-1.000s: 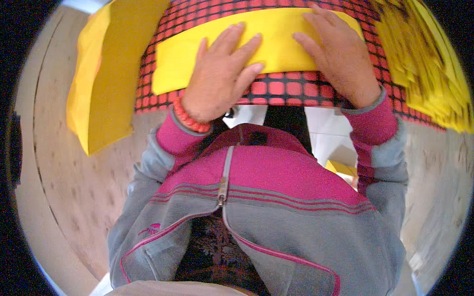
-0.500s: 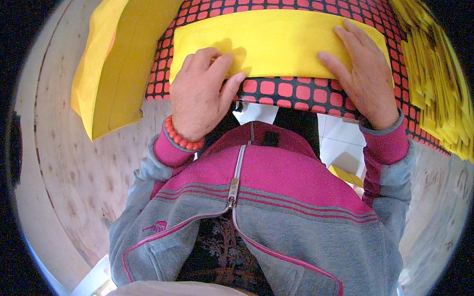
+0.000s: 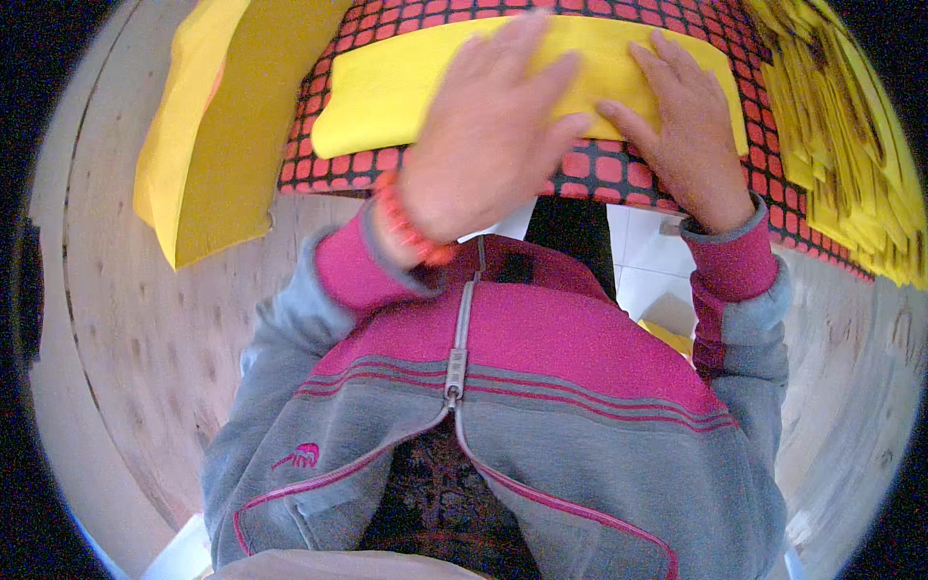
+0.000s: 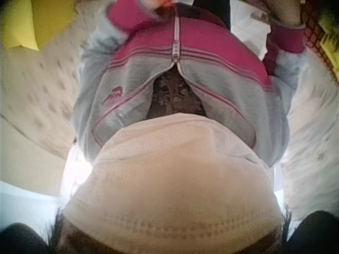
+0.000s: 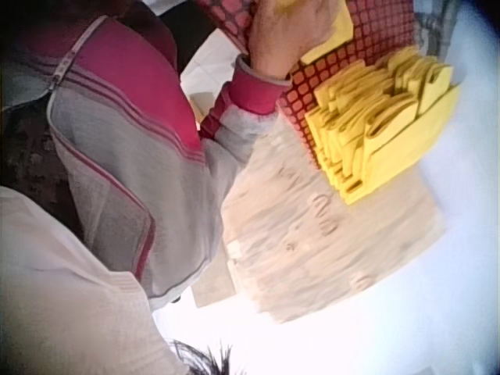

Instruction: The person repeatedly folds yellow paper sheets by hand on a patterned table, pressing creases and stacking the folded pieces. The person handles the sheets one at a time, aligning edges and smoothing folds before placing them into a growing stack.

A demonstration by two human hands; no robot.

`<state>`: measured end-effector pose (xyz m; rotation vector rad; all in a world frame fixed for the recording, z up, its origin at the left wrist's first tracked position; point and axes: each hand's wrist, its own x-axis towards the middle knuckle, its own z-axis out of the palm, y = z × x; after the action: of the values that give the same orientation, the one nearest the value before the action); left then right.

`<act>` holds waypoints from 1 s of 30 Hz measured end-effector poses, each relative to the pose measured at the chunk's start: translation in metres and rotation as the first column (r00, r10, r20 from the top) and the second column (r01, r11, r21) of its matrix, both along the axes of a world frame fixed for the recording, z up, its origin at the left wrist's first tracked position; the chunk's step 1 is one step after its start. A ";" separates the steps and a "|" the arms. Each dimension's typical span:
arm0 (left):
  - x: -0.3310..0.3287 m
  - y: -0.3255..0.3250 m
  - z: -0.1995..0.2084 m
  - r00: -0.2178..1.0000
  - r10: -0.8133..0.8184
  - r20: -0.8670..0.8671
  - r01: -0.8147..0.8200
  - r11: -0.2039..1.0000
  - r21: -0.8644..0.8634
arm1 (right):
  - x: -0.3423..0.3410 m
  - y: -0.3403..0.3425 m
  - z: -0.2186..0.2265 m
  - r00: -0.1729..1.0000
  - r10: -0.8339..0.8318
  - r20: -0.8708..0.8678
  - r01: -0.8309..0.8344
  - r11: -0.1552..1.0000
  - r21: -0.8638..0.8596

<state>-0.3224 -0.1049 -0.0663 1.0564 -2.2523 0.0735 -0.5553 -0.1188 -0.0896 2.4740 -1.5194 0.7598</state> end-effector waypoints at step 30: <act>0.110 -0.037 -0.019 0.858 0.335 0.388 -0.388 0.920 0.063 | 0.034 0.002 0.007 0.992 -0.028 0.119 0.047 0.986 -0.158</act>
<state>-0.2128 -0.1422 -0.0857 1.6561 -2.3779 0.3032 -0.5216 -0.1167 -0.0825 2.3151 -1.4731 0.9942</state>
